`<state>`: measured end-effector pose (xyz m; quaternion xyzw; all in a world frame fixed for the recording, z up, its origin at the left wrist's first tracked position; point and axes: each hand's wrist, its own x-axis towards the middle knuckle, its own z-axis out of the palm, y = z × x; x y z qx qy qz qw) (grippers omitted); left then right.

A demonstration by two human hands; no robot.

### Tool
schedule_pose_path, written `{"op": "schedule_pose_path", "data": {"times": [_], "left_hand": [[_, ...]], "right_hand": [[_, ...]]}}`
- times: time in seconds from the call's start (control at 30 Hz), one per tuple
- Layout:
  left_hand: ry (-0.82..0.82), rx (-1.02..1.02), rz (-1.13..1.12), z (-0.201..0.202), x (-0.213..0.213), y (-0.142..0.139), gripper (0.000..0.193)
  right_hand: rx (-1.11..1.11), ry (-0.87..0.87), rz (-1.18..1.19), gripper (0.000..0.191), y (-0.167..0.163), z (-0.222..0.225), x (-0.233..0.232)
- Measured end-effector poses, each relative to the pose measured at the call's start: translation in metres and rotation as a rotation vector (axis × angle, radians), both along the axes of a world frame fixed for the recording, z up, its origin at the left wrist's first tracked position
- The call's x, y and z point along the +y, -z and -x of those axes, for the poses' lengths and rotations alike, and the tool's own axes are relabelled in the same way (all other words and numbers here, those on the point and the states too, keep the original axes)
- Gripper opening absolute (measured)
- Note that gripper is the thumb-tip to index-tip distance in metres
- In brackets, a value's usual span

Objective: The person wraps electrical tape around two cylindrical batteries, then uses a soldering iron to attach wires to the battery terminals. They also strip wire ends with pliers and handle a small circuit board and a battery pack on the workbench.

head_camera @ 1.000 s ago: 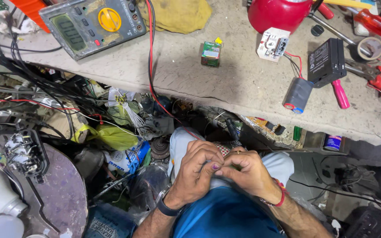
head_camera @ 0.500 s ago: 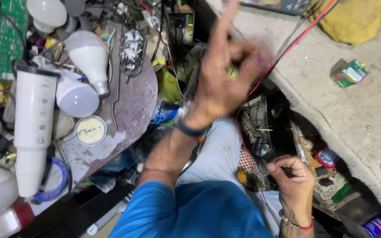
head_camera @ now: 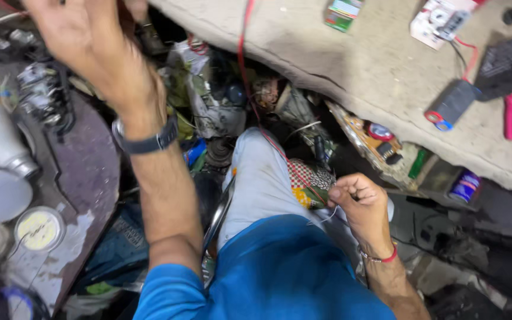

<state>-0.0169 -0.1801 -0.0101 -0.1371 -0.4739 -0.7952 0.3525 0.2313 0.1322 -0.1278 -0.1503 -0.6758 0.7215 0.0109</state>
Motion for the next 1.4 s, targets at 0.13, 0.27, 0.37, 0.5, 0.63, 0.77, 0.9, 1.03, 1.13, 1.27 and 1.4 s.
{"op": "schedule_pose_path", "data": {"times": [0.13,0.27,0.37,0.5,0.63,0.77,0.9,1.03,1.13,1.27,1.4], "left_hand": [[0.112,-0.112,0.257,-0.064,0.049,0.037,0.021],[0.421,-0.028,0.646,-0.124,0.099,0.053,0.014],[0.833,-0.1,0.606,-0.152,0.133,0.047,0.032],[1.038,-0.183,0.395,-0.158,0.158,0.052,0.025],[0.985,-0.195,0.303,-0.156,0.158,0.078,0.024],[0.97,-0.377,0.142,-0.15,0.143,0.086,0.025],[0.825,-0.36,0.43,-0.138,0.128,0.071,0.028],[0.594,-0.116,0.759,-0.149,0.122,0.059,0.027],[0.558,-0.055,0.873,-0.163,0.123,0.058,0.043],[0.554,0.008,0.905,-0.167,0.126,0.065,0.065],[0.655,-0.107,0.941,-0.163,0.126,0.069,0.062]], "right_hand": [[0.04,0.143,-0.169,0.011,-0.024,-0.022,0.019],[0.239,0.26,-0.091,0.013,-0.041,-0.029,0.019],[0.191,0.234,-0.021,0.014,-0.043,-0.02,0.009],[0.168,0.151,0.148,0.015,-0.031,0.001,0.003],[0.161,0.02,0.29,0.015,-0.021,0.006,0.002],[0.16,0.018,-0.13,0.017,-0.028,0.007,-0.003],[0.301,0.144,-0.376,0.024,-0.054,0.008,0.002],[0.364,0.177,-0.362,0.025,-0.065,0.008,0.004],[0.336,0.083,-0.308,0.03,-0.058,0.009,0.001],[0.312,0.031,-0.382,0.017,-0.045,0.012,-0.001],[0.278,0.044,-0.435,0.008,-0.04,0.014,0.001]]}}
